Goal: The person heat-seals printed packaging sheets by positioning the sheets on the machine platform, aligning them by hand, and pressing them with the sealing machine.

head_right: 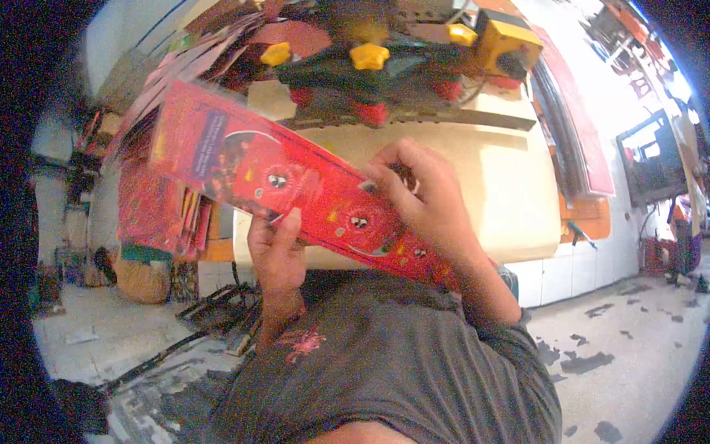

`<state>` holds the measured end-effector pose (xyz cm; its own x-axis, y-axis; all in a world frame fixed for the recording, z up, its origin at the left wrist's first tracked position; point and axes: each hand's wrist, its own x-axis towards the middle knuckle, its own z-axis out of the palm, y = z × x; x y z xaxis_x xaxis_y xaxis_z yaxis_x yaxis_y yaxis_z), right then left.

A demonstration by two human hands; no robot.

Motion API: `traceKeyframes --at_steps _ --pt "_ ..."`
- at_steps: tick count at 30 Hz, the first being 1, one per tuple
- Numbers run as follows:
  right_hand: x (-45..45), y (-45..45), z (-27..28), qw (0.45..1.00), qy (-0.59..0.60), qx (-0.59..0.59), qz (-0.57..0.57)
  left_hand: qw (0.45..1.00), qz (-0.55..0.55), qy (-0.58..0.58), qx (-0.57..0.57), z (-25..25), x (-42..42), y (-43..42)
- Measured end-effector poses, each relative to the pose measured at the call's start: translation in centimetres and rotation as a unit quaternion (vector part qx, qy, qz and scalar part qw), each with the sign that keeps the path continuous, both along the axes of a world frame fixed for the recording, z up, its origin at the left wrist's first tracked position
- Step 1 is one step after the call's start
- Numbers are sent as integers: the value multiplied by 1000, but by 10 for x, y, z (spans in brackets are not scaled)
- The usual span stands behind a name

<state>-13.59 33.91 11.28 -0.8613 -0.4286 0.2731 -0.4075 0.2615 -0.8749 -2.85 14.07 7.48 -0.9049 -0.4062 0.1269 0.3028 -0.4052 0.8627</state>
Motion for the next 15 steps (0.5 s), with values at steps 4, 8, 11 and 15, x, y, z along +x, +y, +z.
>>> traceKeyframes --at_steps 4,8,11,15 --pt "-5 8 -8 987 -125 -83 63 1000 -9 -23 -5 -4 0 -3" --pt "-10 21 0 971 -215 -39 94 999 -41 -17 -23 -5 0 -6" --pt "-13 22 6 968 -217 -23 126 998 -46 -19 -28 -4 0 -9" --pt "-9 23 11 972 -199 0 126 996 -73 -45 -21 -4 0 -11"
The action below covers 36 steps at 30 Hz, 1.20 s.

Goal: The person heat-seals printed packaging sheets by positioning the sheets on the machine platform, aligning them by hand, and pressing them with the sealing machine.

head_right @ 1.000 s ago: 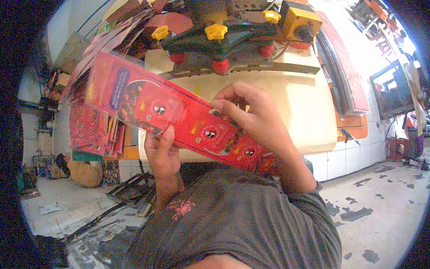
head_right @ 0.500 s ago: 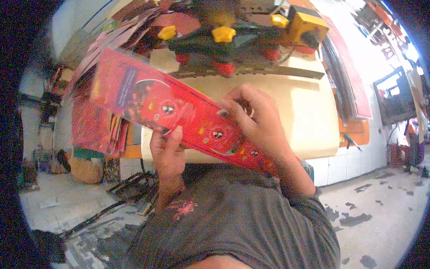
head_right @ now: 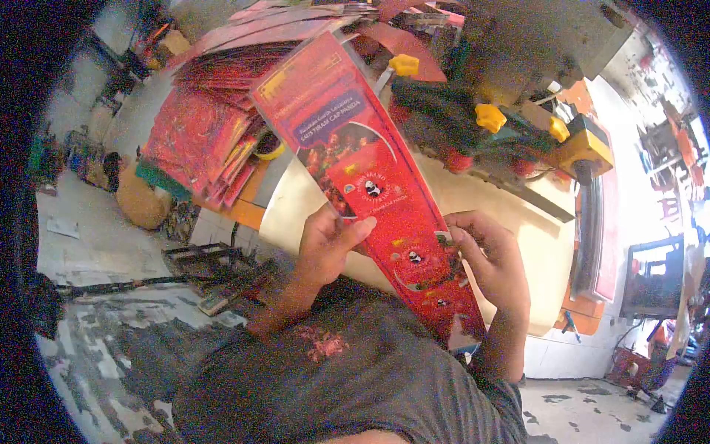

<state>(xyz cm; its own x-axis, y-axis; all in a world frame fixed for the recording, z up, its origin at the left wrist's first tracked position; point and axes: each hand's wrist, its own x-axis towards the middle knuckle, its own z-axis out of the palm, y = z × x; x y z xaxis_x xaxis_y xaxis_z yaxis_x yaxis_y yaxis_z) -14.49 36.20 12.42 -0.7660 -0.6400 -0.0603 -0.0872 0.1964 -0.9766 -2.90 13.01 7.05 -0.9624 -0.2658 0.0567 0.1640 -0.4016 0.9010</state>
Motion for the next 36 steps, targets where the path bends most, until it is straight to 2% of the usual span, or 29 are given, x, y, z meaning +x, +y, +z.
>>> traceKeyframes --at_steps 2,4,8,10,11,13,14,16,20,23,26,28,36 --pt "2 2 5 1000 -3 26 -2 1000 2 -1 1 -1 0 -1" --pt "0 4 9 995 69 52 52 999 16 19 -36 -3 -1 -2" --pt "-8 6 20 985 58 113 120 1000 -7 13 0 1 0 -1" --pt "-16 5 13 981 -89 21 170 999 -23 20 -21 1 0 -3" --pt "-22 6 13 981 -87 21 171 999 -22 22 -21 3 1 -4" --pt "-38 8 13 953 -152 59 257 998 -56 4 -17 9 2 -3" --pt "-43 8 12 952 -150 60 258 998 -54 5 -17 9 2 -3" --pt "-50 7 11 940 -73 111 314 998 -55 -1 -20 8 2 -1" --pt "-42 3 22 941 -49 124 311 998 -41 8 -42 15 4 -2" --pt "-34 2 26 954 -71 120 267 999 -32 13 -25 17 2 0" --pt "-34 6 17 959 -44 133 247 998 -41 14 -43 18 2 0" --pt "-34 7 16 953 41 131 269 999 -23 21 -34 18 1 4" --pt "-26 2 31 952 76 142 261 1000 -16 10 -25 5 -3 6"
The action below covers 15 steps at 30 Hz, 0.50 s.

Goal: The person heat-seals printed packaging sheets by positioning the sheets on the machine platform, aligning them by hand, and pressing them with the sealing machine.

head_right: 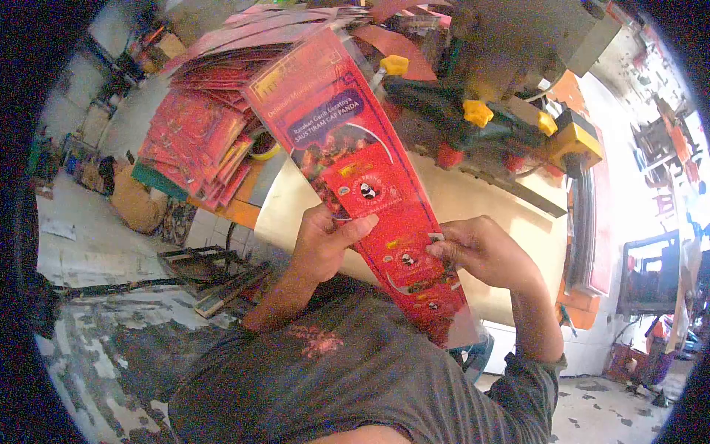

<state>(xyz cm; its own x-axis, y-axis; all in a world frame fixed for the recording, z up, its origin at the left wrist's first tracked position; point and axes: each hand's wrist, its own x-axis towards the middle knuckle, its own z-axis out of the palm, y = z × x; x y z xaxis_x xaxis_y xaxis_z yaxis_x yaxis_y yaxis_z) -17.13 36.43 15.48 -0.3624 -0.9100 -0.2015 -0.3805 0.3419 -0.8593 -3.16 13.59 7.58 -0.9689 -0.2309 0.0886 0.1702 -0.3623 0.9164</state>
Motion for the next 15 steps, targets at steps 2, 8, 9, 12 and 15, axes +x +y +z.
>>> traceKeyframes --at_steps 2,8,9,12,15 --pt "-2 -1 -1 1000 -3 22 7 1000 9 7 1 -3 -1 1" --pt "-12 1 -12 999 -44 -11 16 999 29 -17 -37 15 -4 6" --pt "-10 -3 -11 997 -41 -65 8 999 15 6 -27 21 -6 8" --pt "-9 -13 -3 993 -31 -107 -32 999 -31 8 -23 19 -9 13" --pt "-13 -21 -1 992 -6 -98 -77 998 -58 -9 -35 13 -13 12"
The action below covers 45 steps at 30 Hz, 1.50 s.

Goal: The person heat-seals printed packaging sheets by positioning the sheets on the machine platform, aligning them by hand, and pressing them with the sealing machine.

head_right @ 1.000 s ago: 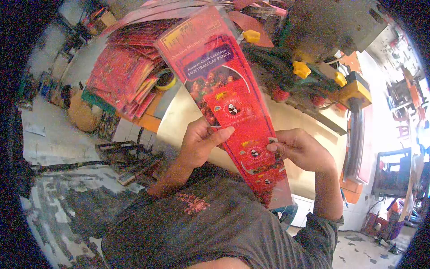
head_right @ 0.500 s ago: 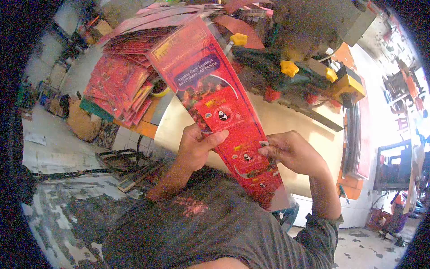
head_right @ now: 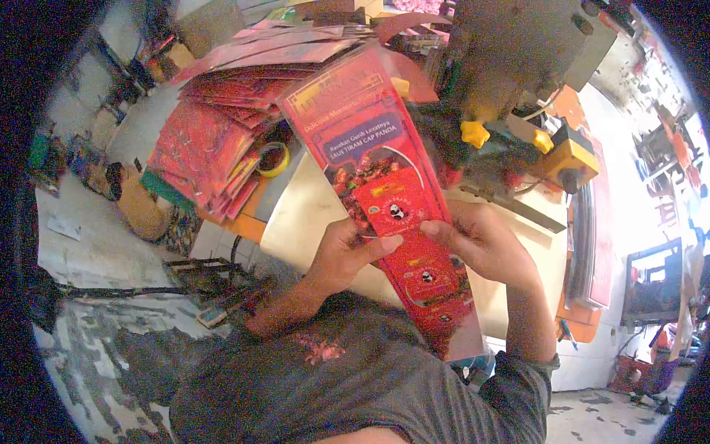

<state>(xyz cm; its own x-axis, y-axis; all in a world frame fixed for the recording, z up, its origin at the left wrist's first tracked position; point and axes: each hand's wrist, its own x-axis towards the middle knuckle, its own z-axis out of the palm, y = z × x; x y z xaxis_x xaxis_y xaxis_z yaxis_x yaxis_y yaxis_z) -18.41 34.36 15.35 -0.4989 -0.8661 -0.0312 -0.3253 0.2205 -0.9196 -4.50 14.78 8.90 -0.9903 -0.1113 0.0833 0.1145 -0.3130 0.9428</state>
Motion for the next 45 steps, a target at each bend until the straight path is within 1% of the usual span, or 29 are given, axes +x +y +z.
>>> traceKeyframes --at_steps 2,3,5,6,8,9,10,12,13,16,18,20,23,24,26,27,29,30,32,34,35,36,38,39,40,42,43,44,45 --pt "-1 -4 -2 999 21 -47 -5 999 28 8 -24 5 -1 -9" --pt "-3 -4 -1 999 23 -48 -2 999 31 10 -24 7 -1 -17" --pt "-7 -1 4 997 37 41 45 988 108 57 94 13 -4 -34" --pt "-6 -3 7 997 39 42 49 987 112 59 95 18 -8 -36" --pt "-3 -8 13 996 -29 51 69 978 161 125 43 30 -14 -36" --pt "-8 -12 3 996 5 -17 83 983 138 112 39 27 -13 -38" --pt "-8 -16 9 996 6 -17 84 983 139 113 39 27 -13 -36" --pt "-8 -26 31 994 -88 -65 32 985 122 118 33 28 -13 -29" --pt "-19 -23 40 998 -41 22 36 985 122 125 9 28 -14 -29" --pt "-28 -33 45 999 -18 23 43 987 130 91 -9 31 -13 -34" --pt "-25 -40 56 996 -38 29 70 986 138 98 -9 35 -10 -35" --pt "-23 -45 56 995 22 15 92 984 147 104 -9 38 -7 -37" --pt "-25 -50 42 996 32 1 85 982 155 106 -27 39 -2 -38" --pt "-21 -51 43 996 31 2 86 980 164 110 -25 41 -2 -36" --pt "-11 -54 49 996 -54 -12 63 978 171 115 -24 41 -2 -38" --pt "-13 -53 47 997 -54 -12 62 982 163 97 -22 38 -2 -40" --pt "-14 -51 41 998 -4 -6 57 985 151 79 -20 36 -1 -42" --pt "-13 -51 41 999 -4 -6 54 983 161 86 -29 36 0 -43" --pt "-11 -55 41 995 74 -32 65 981 167 92 -36 38 0 -40" --pt "-9 -58 42 994 83 -21 70 978 194 75 22 44 -2 -35" --pt "-8 -60 42 993 91 -12 79 976 194 90 40 41 -2 -36" --pt "-8 -61 42 993 89 -11 73 977 188 88 41 42 -1 -36" --pt "-9 -62 40 996 19 -10 85 973 190 120 60 44 -1 -35" --pt "-7 -63 44 995 -14 -11 98 968 221 108 43 41 0 -36" --pt "-5 -64 46 996 -21 -9 89 971 213 101 44 41 -1 -37" --pt "-3 -60 45 990 -49 -29 128 952 273 128 60 40 -5 -44" --pt "-18 -53 35 977 -9 -9 215 942 308 118 68 36 -4 -56" --pt "-19 -47 31 980 -16 -9 200 935 327 114 71 39 -2 -69" --pt "-17 -42 28 967 -87 71 230 929 346 109 74 42 0 -81"
